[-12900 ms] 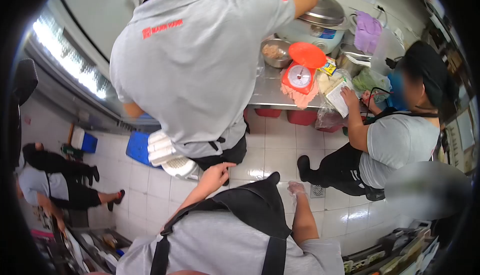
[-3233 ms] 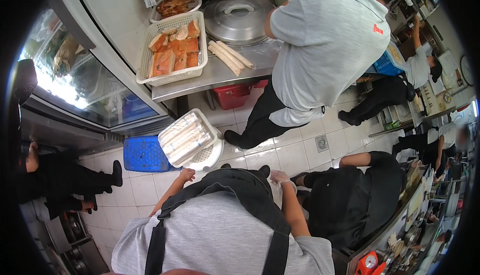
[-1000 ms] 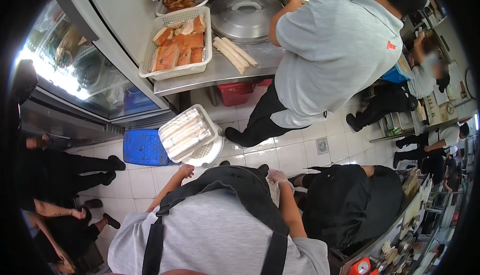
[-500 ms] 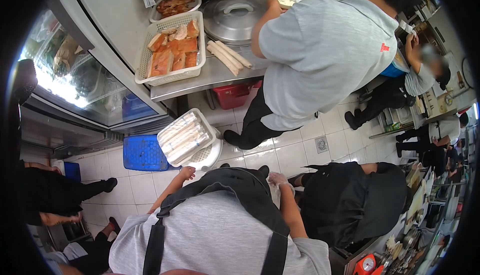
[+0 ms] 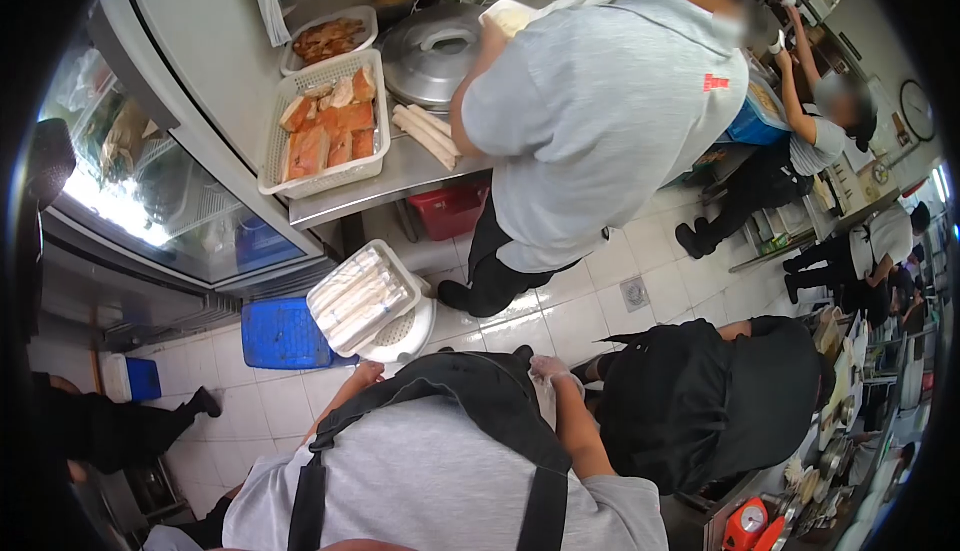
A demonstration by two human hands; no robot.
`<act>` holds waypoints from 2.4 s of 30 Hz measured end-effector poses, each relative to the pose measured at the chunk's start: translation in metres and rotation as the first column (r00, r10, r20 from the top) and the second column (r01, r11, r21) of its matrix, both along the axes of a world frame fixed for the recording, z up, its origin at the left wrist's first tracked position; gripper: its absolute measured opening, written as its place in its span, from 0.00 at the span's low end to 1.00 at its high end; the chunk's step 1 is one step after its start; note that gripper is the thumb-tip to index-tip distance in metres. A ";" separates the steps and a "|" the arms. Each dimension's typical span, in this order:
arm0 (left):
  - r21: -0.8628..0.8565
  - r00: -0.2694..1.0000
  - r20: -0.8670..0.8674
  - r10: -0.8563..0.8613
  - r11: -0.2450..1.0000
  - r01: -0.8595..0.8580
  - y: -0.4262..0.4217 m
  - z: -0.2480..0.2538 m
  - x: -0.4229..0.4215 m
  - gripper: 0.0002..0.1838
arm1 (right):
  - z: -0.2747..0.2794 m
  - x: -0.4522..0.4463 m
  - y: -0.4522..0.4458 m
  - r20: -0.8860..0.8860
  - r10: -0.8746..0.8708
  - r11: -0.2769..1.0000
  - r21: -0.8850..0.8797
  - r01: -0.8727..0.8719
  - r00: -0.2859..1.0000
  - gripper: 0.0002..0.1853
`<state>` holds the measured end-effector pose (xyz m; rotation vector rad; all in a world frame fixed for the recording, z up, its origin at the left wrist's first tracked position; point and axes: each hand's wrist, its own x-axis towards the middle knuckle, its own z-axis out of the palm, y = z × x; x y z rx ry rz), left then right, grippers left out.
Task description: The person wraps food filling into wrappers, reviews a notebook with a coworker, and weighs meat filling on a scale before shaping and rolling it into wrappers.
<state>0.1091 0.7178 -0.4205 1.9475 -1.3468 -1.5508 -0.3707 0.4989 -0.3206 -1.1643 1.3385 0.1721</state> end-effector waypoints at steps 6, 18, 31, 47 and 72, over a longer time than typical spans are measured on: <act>0.191 0.958 0.050 0.282 0.939 -0.286 -0.016 0.042 -0.011 0.17 | -0.014 -0.011 0.001 0.029 -0.087 0.996 0.023 0.086 0.996 0.09; 0.209 0.964 0.047 0.260 0.941 -0.264 -0.029 0.049 -0.008 0.17 | -0.061 -0.035 0.000 -0.143 0.500 0.794 -0.319 -0.518 0.854 0.11; -0.367 0.802 0.529 -0.278 0.777 0.512 -0.010 0.030 -0.009 0.07 | -0.031 -0.017 0.000 -0.067 0.197 0.962 -0.179 -0.206 0.978 0.12; 0.217 0.975 0.048 0.217 0.951 -0.222 -0.036 0.044 -0.012 0.15 | -0.030 -0.028 0.017 -0.246 0.291 0.893 -0.277 -0.355 0.925 0.08; 0.210 0.942 -0.002 0.337 0.921 -0.329 -0.054 0.038 -0.015 0.19 | -0.044 -0.040 -0.024 -0.392 0.724 0.249 -0.618 -0.745 0.567 0.07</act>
